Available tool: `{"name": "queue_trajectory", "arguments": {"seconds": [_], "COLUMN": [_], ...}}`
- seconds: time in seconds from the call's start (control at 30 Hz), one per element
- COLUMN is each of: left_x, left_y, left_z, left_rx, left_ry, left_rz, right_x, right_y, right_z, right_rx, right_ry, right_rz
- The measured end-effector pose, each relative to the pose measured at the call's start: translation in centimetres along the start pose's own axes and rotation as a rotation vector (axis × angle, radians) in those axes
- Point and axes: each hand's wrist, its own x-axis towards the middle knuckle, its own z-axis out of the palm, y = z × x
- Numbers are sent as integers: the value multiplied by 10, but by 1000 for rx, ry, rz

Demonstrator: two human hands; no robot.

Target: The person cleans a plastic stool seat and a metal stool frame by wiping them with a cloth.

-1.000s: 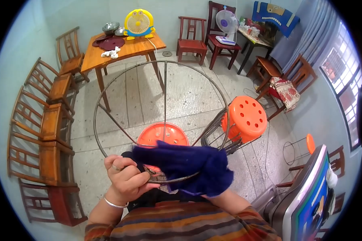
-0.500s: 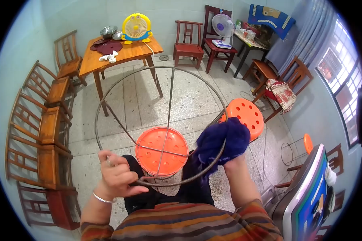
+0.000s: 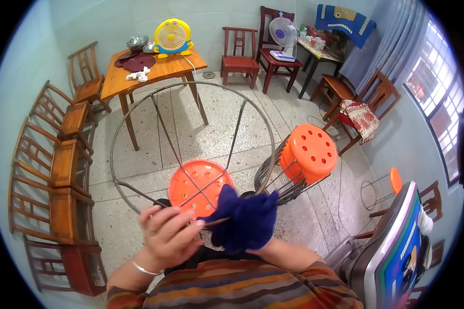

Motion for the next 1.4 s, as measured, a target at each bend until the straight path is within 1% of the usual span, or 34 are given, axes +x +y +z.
{"name": "queue_trajectory", "arguments": {"seconds": [0.03, 0.07, 0.1, 0.13, 0.17, 0.2, 0.23, 0.27, 0.3, 0.33, 0.37, 0.4, 0.43, 0.47, 0.5, 0.53, 0.57, 0.63, 0.67, 0.73, 0.8, 0.87, 0.9, 1.0, 1.03, 1.1, 1.13, 1.17, 1.2, 1.27, 1.3, 1.33, 1.37, 1.4], "left_x": [-4, -9, -12, -11, -9, -9, -12, -16, -19, -19, -15, -11, -9, -6, -5, -4, -3, -7, -10, -15, -18, -18, -17, -10, -9, -8, -5, -1, 3, 5, 4, 3, 1, -5], "left_y": [0, -1, -3, -5, -9, -14, -25, -33, -40, -43, -41, -38, -36, -36, -36, -36, -37, -44, -48, -53, -55, -58, -59, -53, -48, -35, -28, -20, -14, -11, -10, -9, -10, -16], "left_z": [4, 11, 14, 14, 13, 12, 9, 5, 2, 1, -1, 1, 3, 4, 6, 7, 8, 6, 4, 1, -2, 0, 1, 0, 1, 3, 6, 9, 12, 16, 17, 18, 20, 21], "left_rx": [47, 92, 137, 131, 126, 125, 178, 149, 120, 88, 77, 80, 84, 90, 88, 84, 78, 56, 48, 48, 40, 42, 43, 43, 44, 46, 55, 62, 71, 109, 116, 122, 114, 108], "left_ry": [7, 14, 19, 39, 55, 77, 89, 90, 93, 92, 90, 96, 103, 109, 113, 117, 121, 116, 113, 105, 104, 108, 110, 69, 59, 35, 36, 37, 39, 79, 83, 86, 88, 89], "left_rz": [-10, -19, -24, -30, -39, -51, -44, -40, -34, -28, -28, -19, -9, 2, 6, 9, 11, 10, 8, 18, 28, 32, 34, 2, -21, -70, -98, -124, -145, -125, -125, -129, -109, -87], "right_x": [-5, -6, -6, -6, -5, -4, -4, -3, -1, 4, 7, 9, 11, 13, 16, 21, 28, 33, 39, 51, 68, 84, 90, 93, 93, 80, 72, 65, 56, 37, 30, 35, 40, 47], "right_y": [7, 7, 7, 4, 0, -3, -5, -8, -14, -14, -12, -3, 6, 6, -1, -14, -23, -28, -32, -26, 7, 3, -4, -32, -31, -11, -7, -7, -4, 1, -4, -21, -38, -43], "right_z": [4, 7, 4, -4, -15, -29, -41, -51, -61, -68, -72, -70, -59, -55, -49, -39, -34, -30, -32, -46, -83, -105, -112, -58, -52, -49, -47, -43, -30, -3, -2, -3, -5, -13], "right_rx": [-329, -590, -762, -875, -827, -639, -316, 71, 422, 709, 875, 1012, 1129, 886, 368, -579, -1394, -1365, -1312, -602, 711, 828, 607, 595, 658, 865, 473, 109, -37, -334, -87, -694, -1258, -1238], "right_ry": [-16, -52, -72, -76, -30, 51, 145, 235, 258, 253, 228, 247, 370, 272, 158, 109, 209, 153, 110, 185, 365, 375, 240, 425, 535, 205, 84, 42, 144, 360, 379, 211, 139, 130], "right_rz": [-95, -163, -203, -228, -198, -131, -46, 21, 52, 66, 78, 99, 168, 107, -21, -284, -612, -496, -431, -217, 103, 128, 183, 77, 129, 67, -127, -349, -373, -378, -124, -238, -462, -483]}}
